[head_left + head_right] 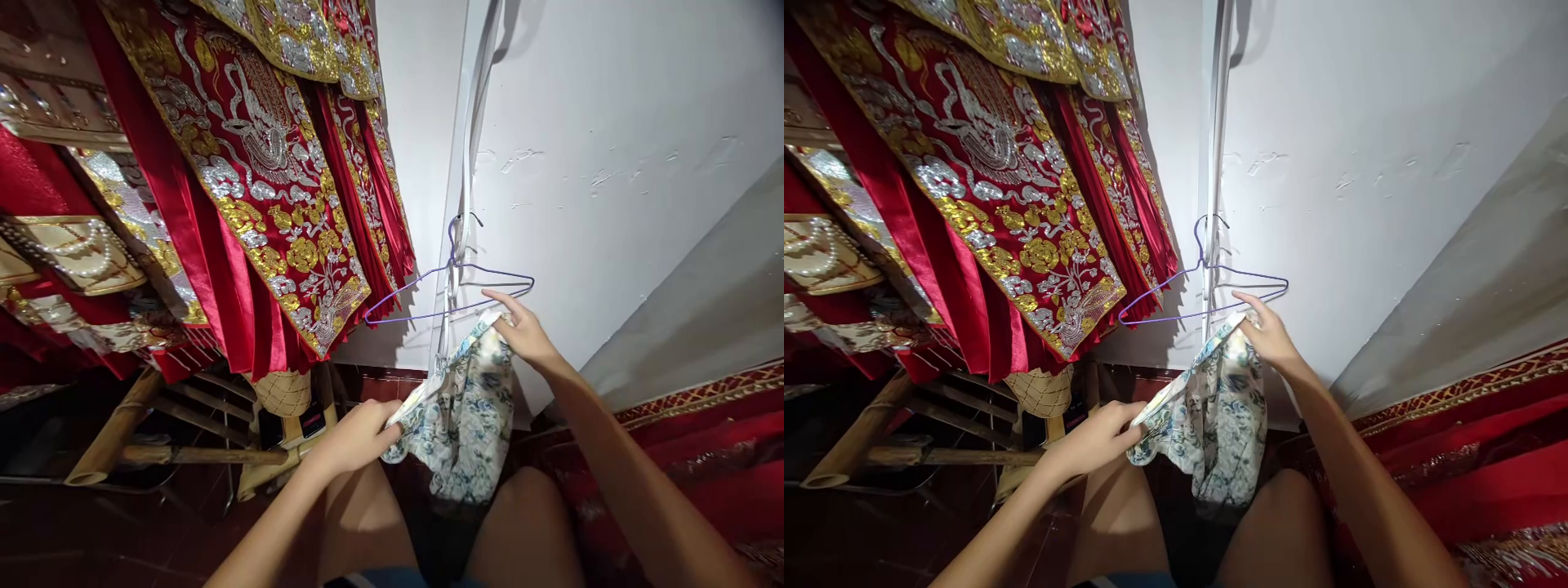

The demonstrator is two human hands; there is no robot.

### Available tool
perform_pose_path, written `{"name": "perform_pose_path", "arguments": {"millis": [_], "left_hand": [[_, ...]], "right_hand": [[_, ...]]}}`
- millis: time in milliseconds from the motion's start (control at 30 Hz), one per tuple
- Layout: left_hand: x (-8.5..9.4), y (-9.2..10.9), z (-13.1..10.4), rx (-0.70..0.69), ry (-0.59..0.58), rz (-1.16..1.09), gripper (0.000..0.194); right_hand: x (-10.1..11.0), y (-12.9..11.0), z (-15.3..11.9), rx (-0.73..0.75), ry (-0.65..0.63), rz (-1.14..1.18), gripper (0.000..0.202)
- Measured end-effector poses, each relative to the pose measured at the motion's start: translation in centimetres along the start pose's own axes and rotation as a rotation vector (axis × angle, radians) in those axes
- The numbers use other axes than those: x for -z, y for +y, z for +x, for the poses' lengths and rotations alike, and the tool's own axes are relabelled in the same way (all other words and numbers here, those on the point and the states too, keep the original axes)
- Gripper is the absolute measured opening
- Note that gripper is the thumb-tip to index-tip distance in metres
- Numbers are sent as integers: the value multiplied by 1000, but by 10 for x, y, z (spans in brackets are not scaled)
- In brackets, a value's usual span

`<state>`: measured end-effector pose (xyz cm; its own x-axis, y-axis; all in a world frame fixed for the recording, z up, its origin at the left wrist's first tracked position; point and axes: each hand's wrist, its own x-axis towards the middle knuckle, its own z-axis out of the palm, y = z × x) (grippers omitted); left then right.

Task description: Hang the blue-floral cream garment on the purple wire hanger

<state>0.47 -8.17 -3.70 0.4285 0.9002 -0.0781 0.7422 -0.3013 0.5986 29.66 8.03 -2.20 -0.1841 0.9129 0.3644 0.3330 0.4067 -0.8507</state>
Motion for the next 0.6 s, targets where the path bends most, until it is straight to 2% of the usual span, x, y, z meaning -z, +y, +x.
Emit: {"name": "perform_pose_path", "arguments": {"millis": [67, 133, 233, 333, 400, 500, 600], "left_hand": [[3, 5, -4, -40, 52, 33, 17], [5, 5, -5, -58, 108, 101, 26], [11, -13, -2, 10, 155, 212, 33], [17, -44, 3, 175, 216, 283, 31], [20, -62, 9, 248, 292, 238, 28], [25, -68, 21, 168, 440, 82, 23], [35, -51, 36, 11, 602, -62, 25]], "right_hand": [[-19, 14, 13, 40, -37, 14, 60], [-35, 26, 21, 4, -147, 28, 56], [-45, 38, 20, -37, -239, 35, 39], [-39, 43, 3, -35, -208, 24, 24], [-29, 39, -13, -45, -191, 2, 16], [-11, 25, -33, -76, -154, -36, 11], [4, 9, -43, -127, -123, -59, 11]]}}
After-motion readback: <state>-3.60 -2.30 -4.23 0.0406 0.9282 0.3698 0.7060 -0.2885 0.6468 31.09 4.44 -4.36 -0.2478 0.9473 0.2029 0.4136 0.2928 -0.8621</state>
